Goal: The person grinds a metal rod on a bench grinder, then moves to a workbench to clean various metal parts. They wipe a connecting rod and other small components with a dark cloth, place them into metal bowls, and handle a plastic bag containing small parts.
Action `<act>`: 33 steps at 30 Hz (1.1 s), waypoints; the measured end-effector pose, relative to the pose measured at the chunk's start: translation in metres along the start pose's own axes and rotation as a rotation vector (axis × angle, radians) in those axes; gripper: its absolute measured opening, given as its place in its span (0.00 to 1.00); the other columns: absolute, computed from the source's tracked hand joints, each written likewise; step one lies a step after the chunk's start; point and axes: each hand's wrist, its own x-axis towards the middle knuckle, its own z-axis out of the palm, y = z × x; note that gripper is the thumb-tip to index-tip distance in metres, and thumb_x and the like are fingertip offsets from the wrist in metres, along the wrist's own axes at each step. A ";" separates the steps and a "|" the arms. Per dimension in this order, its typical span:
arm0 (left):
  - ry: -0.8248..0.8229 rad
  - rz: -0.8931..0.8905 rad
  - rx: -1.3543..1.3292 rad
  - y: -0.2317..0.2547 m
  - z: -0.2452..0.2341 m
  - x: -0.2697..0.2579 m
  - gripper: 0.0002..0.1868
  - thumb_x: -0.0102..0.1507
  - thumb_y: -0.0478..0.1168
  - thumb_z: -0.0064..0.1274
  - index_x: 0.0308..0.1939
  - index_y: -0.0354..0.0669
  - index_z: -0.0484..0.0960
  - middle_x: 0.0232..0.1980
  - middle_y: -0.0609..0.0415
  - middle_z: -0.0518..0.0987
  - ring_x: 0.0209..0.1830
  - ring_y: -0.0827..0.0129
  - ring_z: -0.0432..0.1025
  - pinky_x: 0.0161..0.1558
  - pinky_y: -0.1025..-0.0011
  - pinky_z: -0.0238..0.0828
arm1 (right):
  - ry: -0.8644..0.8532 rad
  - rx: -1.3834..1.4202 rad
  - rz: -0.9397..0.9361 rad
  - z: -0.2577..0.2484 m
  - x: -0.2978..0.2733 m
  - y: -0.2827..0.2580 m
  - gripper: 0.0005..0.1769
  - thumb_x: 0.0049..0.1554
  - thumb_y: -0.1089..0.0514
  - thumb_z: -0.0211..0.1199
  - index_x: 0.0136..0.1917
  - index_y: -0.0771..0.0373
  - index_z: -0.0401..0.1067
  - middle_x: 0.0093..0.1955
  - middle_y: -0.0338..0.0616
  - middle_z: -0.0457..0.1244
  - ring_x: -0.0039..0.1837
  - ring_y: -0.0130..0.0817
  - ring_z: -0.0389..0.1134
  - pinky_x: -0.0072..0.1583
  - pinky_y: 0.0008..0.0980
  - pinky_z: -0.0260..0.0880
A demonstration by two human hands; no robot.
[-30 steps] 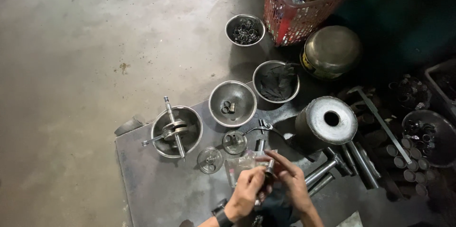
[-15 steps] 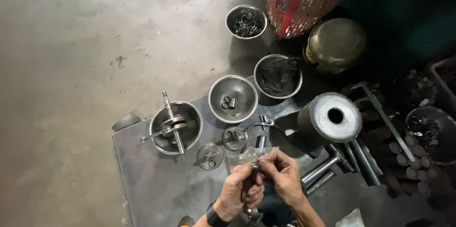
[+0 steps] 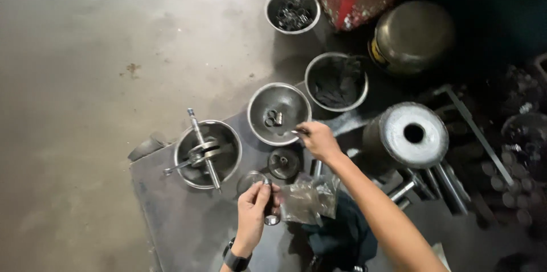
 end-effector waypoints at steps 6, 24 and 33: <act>-0.171 0.184 0.646 -0.009 0.007 -0.004 0.16 0.62 0.38 0.61 0.52 0.36 0.82 0.30 0.55 0.76 0.27 0.73 0.69 0.32 0.74 0.69 | 0.050 0.010 0.238 -0.053 -0.050 -0.019 0.17 0.54 0.51 0.69 0.52 0.64 0.78 0.50 0.53 0.71 0.52 0.49 0.73 0.53 0.43 0.73; -0.295 0.399 0.806 -0.002 0.155 -0.011 0.07 0.58 0.31 0.59 0.40 0.38 0.80 0.31 0.58 0.81 0.30 0.80 0.73 0.34 0.75 0.72 | -0.003 0.705 0.463 -0.187 -0.188 -0.108 0.14 0.53 0.56 0.68 0.49 0.65 0.72 0.40 0.39 0.69 0.43 0.22 0.67 0.47 0.29 0.71; -0.598 0.709 0.937 0.022 0.400 -0.007 0.13 0.59 0.33 0.63 0.47 0.37 0.79 0.43 0.48 0.76 0.36 0.63 0.72 0.37 0.70 0.70 | 0.348 0.390 0.378 -0.395 -0.222 0.001 0.17 0.46 0.65 0.63 0.52 0.65 0.73 0.42 0.45 0.70 0.44 0.29 0.69 0.49 0.32 0.73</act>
